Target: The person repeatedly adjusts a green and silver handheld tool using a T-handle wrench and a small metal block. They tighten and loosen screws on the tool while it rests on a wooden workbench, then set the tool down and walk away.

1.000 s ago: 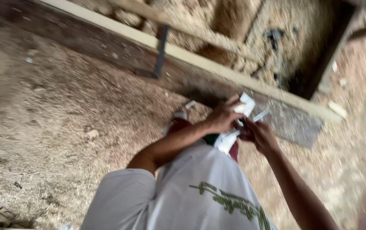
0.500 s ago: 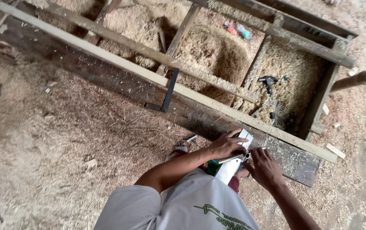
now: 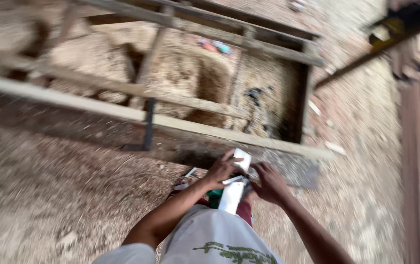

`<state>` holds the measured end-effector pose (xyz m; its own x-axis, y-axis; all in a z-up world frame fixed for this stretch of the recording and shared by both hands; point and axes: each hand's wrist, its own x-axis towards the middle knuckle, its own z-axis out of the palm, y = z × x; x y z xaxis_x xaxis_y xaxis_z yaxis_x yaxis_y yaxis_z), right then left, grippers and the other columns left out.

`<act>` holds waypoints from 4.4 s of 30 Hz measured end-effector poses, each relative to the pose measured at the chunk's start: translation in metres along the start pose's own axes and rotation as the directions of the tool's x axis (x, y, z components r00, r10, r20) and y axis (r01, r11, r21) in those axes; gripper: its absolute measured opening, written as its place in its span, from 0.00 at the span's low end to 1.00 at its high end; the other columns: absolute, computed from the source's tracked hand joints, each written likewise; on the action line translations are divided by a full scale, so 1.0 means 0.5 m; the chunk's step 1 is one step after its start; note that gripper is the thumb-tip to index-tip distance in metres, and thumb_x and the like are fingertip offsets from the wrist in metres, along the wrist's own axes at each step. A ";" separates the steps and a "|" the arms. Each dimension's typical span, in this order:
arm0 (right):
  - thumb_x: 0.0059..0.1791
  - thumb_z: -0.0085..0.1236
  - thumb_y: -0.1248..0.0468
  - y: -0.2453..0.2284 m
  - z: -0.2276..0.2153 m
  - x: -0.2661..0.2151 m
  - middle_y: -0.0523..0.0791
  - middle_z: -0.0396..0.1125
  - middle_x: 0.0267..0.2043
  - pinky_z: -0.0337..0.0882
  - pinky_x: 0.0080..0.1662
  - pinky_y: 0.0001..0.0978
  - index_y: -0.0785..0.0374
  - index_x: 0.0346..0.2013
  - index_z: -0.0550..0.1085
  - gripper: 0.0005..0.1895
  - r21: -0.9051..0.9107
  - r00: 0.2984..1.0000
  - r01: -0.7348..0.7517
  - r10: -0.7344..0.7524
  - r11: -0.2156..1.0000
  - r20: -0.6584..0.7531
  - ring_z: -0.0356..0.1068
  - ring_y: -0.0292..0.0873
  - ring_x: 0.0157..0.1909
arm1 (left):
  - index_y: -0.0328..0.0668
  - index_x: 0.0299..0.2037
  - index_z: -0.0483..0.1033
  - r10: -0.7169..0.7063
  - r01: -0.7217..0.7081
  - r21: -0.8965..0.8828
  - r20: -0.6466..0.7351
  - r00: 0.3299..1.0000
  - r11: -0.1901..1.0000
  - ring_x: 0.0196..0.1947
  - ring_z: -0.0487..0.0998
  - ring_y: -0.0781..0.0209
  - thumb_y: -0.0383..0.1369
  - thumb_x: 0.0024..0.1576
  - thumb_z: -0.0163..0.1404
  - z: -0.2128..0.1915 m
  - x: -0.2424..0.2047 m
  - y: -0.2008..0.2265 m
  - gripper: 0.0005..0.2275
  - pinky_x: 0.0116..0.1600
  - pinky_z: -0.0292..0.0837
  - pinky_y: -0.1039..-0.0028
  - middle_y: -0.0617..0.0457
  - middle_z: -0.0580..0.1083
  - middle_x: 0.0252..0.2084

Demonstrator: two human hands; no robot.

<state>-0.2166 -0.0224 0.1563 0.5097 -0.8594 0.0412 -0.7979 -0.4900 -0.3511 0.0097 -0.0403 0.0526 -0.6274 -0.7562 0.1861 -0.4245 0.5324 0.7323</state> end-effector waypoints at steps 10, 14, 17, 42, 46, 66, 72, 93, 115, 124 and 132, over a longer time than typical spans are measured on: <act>0.57 0.43 0.35 -0.033 0.090 -0.013 0.48 0.69 0.19 0.68 0.26 0.41 0.66 0.21 0.75 0.39 0.599 0.661 -0.738 0.510 0.311 0.550 0.68 0.44 0.20 | 0.52 0.39 0.87 -0.057 0.054 -0.132 -0.020 0.998 0.990 0.74 0.55 0.39 0.42 0.50 0.64 -0.019 -0.004 -0.006 0.11 0.74 0.54 0.51 0.56 0.70 0.66; 0.52 0.45 0.41 -0.018 0.064 -0.025 0.46 0.68 0.29 0.69 0.26 0.42 0.61 0.41 0.74 0.26 -0.050 0.951 -0.275 0.279 0.960 0.134 0.65 0.44 0.22 | 0.53 0.38 0.87 -0.049 0.049 -0.100 -0.005 0.999 0.994 0.74 0.53 0.38 0.43 0.47 0.65 -0.010 -0.003 -0.012 0.11 0.74 0.52 0.49 0.57 0.69 0.67; 0.49 0.48 0.32 -0.015 0.056 -0.015 0.47 0.67 0.29 0.72 0.28 0.37 0.63 0.35 0.72 0.34 -0.267 0.999 -0.011 0.021 0.964 0.036 0.65 0.42 0.26 | 0.51 0.40 0.86 -0.041 0.044 -0.085 0.030 0.999 0.995 0.73 0.52 0.37 0.42 0.47 0.67 -0.015 -0.007 -0.011 0.12 0.74 0.49 0.47 0.54 0.69 0.66; 0.54 0.54 0.42 -0.048 0.097 -0.038 0.50 0.74 0.29 0.74 0.32 0.43 0.63 0.39 0.79 0.25 0.153 0.833 -0.543 0.507 0.826 0.221 0.75 0.49 0.29 | 0.48 0.46 0.85 -0.060 0.066 -0.109 0.060 0.996 0.992 0.75 0.48 0.41 0.34 0.53 0.61 -0.021 -0.004 -0.006 0.12 0.77 0.44 0.50 0.57 0.66 0.70; 0.54 0.52 0.46 -0.019 0.100 -0.051 0.49 0.74 0.32 0.75 0.34 0.46 0.57 0.44 0.77 0.19 0.214 0.894 -0.418 0.359 0.883 0.268 0.76 0.51 0.31 | 0.52 0.42 0.86 -0.157 0.170 -0.071 0.155 0.975 0.983 0.75 0.48 0.41 0.38 0.52 0.61 -0.023 -0.007 -0.001 0.09 0.77 0.43 0.50 0.57 0.67 0.68; 0.56 0.55 0.63 -0.130 0.037 -0.012 0.50 0.73 0.44 0.83 0.41 0.35 0.66 0.62 0.61 0.23 0.824 0.670 -0.560 0.540 -0.083 0.510 0.78 0.41 0.41 | 0.38 0.46 0.83 -0.123 0.128 -0.204 0.040 0.992 0.971 0.72 0.58 0.39 0.27 0.50 0.61 -0.063 -0.020 0.012 0.13 0.75 0.52 0.53 0.46 0.66 0.70; 0.60 0.51 0.58 -0.130 0.029 -0.001 0.44 0.69 0.36 0.77 0.35 0.32 0.65 0.54 0.71 0.14 0.853 0.688 -0.516 0.632 0.079 0.357 0.70 0.35 0.35 | 0.39 0.41 0.83 -0.066 0.068 -0.200 0.016 0.998 0.977 0.73 0.62 0.41 0.26 0.53 0.59 -0.069 -0.014 0.013 0.08 0.76 0.60 0.56 0.48 0.69 0.70; 0.58 0.50 0.64 -0.035 0.068 -0.131 0.42 0.66 0.29 0.72 0.31 0.28 0.65 0.52 0.71 0.10 0.951 0.440 -0.164 0.843 -0.263 0.309 0.69 0.35 0.27 | 0.37 0.27 0.79 0.138 -0.197 0.315 0.200 0.970 0.928 0.46 0.71 0.47 0.26 0.53 0.54 -0.086 0.051 0.075 0.03 0.52 0.67 0.57 0.44 0.73 0.38; 0.56 0.52 0.62 -0.047 0.104 -0.132 0.40 0.61 0.26 0.66 0.27 0.26 0.63 0.52 0.69 0.12 0.930 0.420 -0.216 0.831 -0.298 0.364 0.62 0.33 0.24 | 0.35 0.30 0.77 0.161 -0.327 0.375 0.412 0.897 0.867 0.43 0.72 0.50 0.19 0.51 0.51 -0.087 0.072 0.079 0.03 0.50 0.72 0.61 0.43 0.72 0.37; 0.56 0.52 0.62 -0.048 0.110 -0.135 0.40 0.63 0.26 0.66 0.27 0.25 0.63 0.53 0.69 0.12 0.932 0.417 -0.212 0.835 -0.294 0.359 0.63 0.33 0.24 | 0.35 0.31 0.78 0.083 -0.293 0.357 0.500 0.862 0.887 0.44 0.72 0.52 0.19 0.53 0.51 -0.087 0.078 0.082 0.04 0.49 0.71 0.62 0.45 0.72 0.39; 0.57 0.53 0.61 -0.048 0.121 -0.138 0.40 0.64 0.27 0.69 0.29 0.25 0.63 0.53 0.70 0.13 0.936 0.410 -0.230 0.845 -0.268 0.343 0.66 0.34 0.25 | 0.34 0.29 0.79 0.174 -0.310 0.255 0.444 0.879 0.916 0.43 0.72 0.49 0.25 0.48 0.57 -0.095 0.079 0.082 0.03 0.49 0.71 0.59 0.45 0.73 0.37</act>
<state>-0.2132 0.0573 0.1052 -0.3547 -0.7167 -0.6005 0.3975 0.4657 -0.7906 -0.0013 -0.0666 0.1212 -0.9152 -0.4030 0.0006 -0.3604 0.8191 0.4462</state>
